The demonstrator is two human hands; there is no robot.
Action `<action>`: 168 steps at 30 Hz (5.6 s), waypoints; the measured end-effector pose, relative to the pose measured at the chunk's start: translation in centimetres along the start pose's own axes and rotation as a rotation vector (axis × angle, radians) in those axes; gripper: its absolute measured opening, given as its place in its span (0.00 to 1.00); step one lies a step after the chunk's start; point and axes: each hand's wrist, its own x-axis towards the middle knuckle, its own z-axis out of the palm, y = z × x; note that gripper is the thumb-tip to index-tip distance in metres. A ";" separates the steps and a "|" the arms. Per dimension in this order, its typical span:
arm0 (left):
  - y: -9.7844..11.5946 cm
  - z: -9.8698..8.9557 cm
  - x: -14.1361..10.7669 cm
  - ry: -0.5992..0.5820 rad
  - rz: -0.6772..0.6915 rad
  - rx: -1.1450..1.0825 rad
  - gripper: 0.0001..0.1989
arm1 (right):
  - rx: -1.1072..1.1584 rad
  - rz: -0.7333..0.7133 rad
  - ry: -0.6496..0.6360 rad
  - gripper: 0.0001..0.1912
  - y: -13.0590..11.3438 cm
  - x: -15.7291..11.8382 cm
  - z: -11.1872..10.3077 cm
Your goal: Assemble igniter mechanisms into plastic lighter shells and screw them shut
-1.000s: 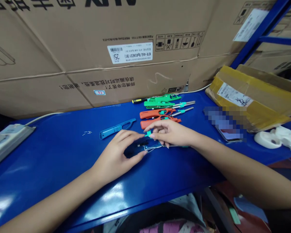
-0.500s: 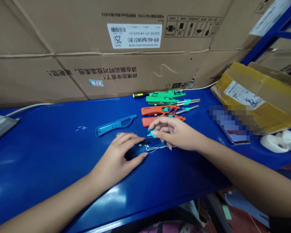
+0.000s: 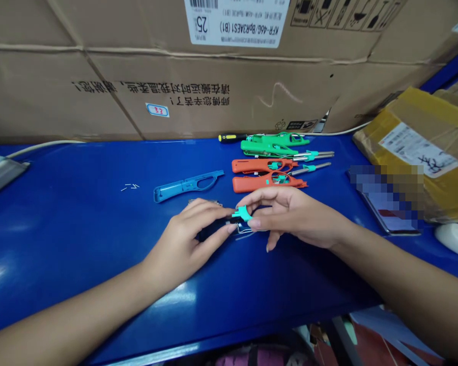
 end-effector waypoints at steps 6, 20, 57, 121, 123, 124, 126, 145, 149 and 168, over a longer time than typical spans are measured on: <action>0.2 -0.1 0.2 0.021 0.021 -0.012 0.03 | -0.140 -0.079 0.027 0.18 0.5 -0.2 1.2; 0.3 -0.3 0.1 -0.030 0.048 0.055 0.05 | -0.998 -0.627 0.084 0.12 0.6 -0.7 0.2; 0.1 0.2 -1.0 -0.177 0.041 0.272 0.16 | -1.141 -0.477 -0.038 0.09 -0.2 -0.3 -1.9; 0.4 0.4 -0.9 -0.167 0.036 0.174 0.16 | -1.232 -0.519 -0.053 0.08 -0.2 -1.4 -0.8; 0.4 0.3 -0.8 -0.170 0.029 0.171 0.15 | -1.234 -0.528 -0.052 0.08 -0.2 -1.3 -0.8; 0.4 0.3 -0.8 -0.170 0.031 0.170 0.15 | -1.243 -0.535 -0.048 0.08 -0.2 -1.3 -0.8; 0.4 0.3 -0.8 -0.166 0.038 0.171 0.15 | -1.268 -0.533 -0.039 0.08 -0.2 -1.2 -0.9; 0.3 0.3 -0.8 -0.154 0.036 0.156 0.15 | -1.269 -0.454 0.007 0.09 0.2 -0.8 -0.7; 0.3 0.4 -0.8 -0.152 0.037 0.157 0.15 | -1.305 -0.503 0.021 0.09 0.4 -0.9 -0.8; 0.2 0.4 -0.8 -0.139 0.023 0.144 0.15 | -1.069 -0.346 0.054 0.09 0.0 -0.7 -0.5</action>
